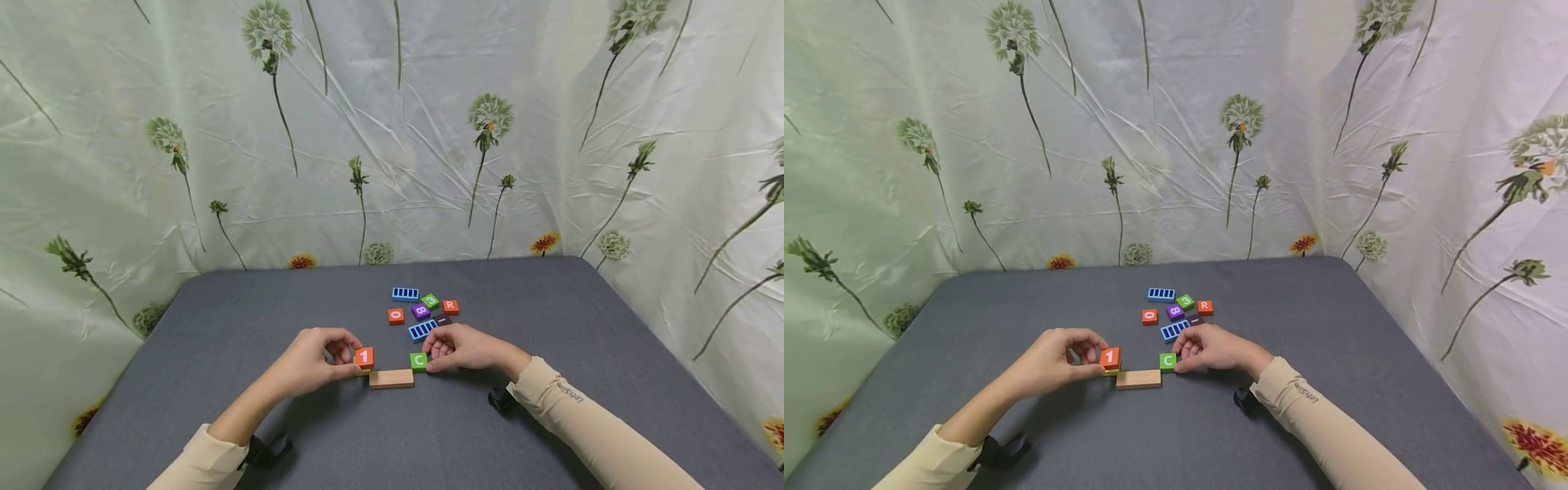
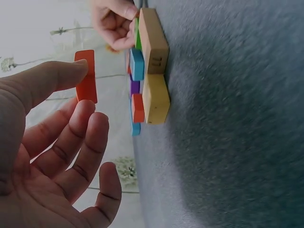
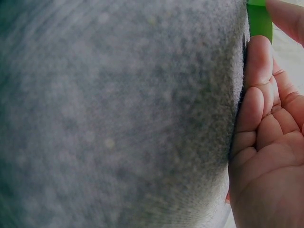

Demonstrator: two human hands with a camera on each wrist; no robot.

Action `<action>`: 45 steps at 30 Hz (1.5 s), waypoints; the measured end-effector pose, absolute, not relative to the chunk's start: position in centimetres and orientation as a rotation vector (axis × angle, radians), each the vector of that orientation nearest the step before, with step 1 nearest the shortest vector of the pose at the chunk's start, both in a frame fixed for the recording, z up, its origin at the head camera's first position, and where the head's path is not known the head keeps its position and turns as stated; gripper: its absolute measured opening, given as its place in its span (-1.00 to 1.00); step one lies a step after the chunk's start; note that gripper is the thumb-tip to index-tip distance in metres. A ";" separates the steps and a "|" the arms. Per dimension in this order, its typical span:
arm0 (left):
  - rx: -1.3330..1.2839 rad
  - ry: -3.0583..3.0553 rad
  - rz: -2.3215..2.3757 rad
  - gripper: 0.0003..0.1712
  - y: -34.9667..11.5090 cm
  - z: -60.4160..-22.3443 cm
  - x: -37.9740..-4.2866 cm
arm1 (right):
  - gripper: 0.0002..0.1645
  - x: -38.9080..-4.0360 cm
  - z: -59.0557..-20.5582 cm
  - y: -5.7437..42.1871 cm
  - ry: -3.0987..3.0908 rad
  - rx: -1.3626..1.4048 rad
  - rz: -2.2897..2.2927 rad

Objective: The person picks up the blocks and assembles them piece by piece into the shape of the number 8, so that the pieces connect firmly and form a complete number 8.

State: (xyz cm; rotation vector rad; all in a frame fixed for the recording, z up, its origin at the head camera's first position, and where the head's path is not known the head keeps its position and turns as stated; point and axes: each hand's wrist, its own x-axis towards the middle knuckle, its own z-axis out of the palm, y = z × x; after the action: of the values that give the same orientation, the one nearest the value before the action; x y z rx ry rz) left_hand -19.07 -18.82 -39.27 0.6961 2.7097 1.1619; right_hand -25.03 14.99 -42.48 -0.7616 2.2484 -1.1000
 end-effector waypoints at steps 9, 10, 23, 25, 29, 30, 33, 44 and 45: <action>0.709 2.655 1.202 -0.71 -19.4 -39.7 -17.0 | -0.68 -25.2 -42.5 15.0 2.255 -0.770 -1.101; 0.711 2.652 1.207 -0.71 -19.5 -39.8 -16.8 | -0.68 -25.2 -42.5 15.1 2.257 -0.767 -1.100; 0.651 2.607 1.235 -0.72 -19.5 -41.1 -16.0 | -0.69 -25.2 -42.5 15.2 2.259 -0.763 -1.098; 0.635 2.602 1.232 -0.72 -19.5 -41.2 -16.0 | -0.69 -25.2 -42.4 15.2 2.261 -0.761 -1.096; 0.617 2.605 1.214 -0.73 -19.4 -41.6 -16.1 | -0.69 -25.2 -42.4 15.1 2.258 -0.761 -1.102; 0.622 2.596 1.222 -0.74 -19.5 -41.7 -16.1 | -0.69 -25.2 -42.4 15.1 2.256 -0.761 -1.103; 0.630 2.591 1.212 -0.74 -19.5 -41.9 -16.1 | -0.69 -25.2 -42.6 15.1 2.246 -0.761 -1.110; 0.649 2.571 1.200 -0.72 -19.6 -42.4 -16.1 | -0.70 -25.1 -42.7 14.9 2.237 -0.761 -1.114; 0.651 2.570 1.204 -0.72 -19.6 -42.4 -16.1 | -0.70 -25.1 -42.8 14.9 2.235 -0.764 -1.114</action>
State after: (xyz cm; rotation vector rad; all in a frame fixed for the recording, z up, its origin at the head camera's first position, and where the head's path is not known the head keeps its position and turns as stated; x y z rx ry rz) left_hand -16.07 -19.63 -42.42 0.6507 2.5699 1.2039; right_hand -25.12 14.85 -42.76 -0.7637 2.2352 -1.1136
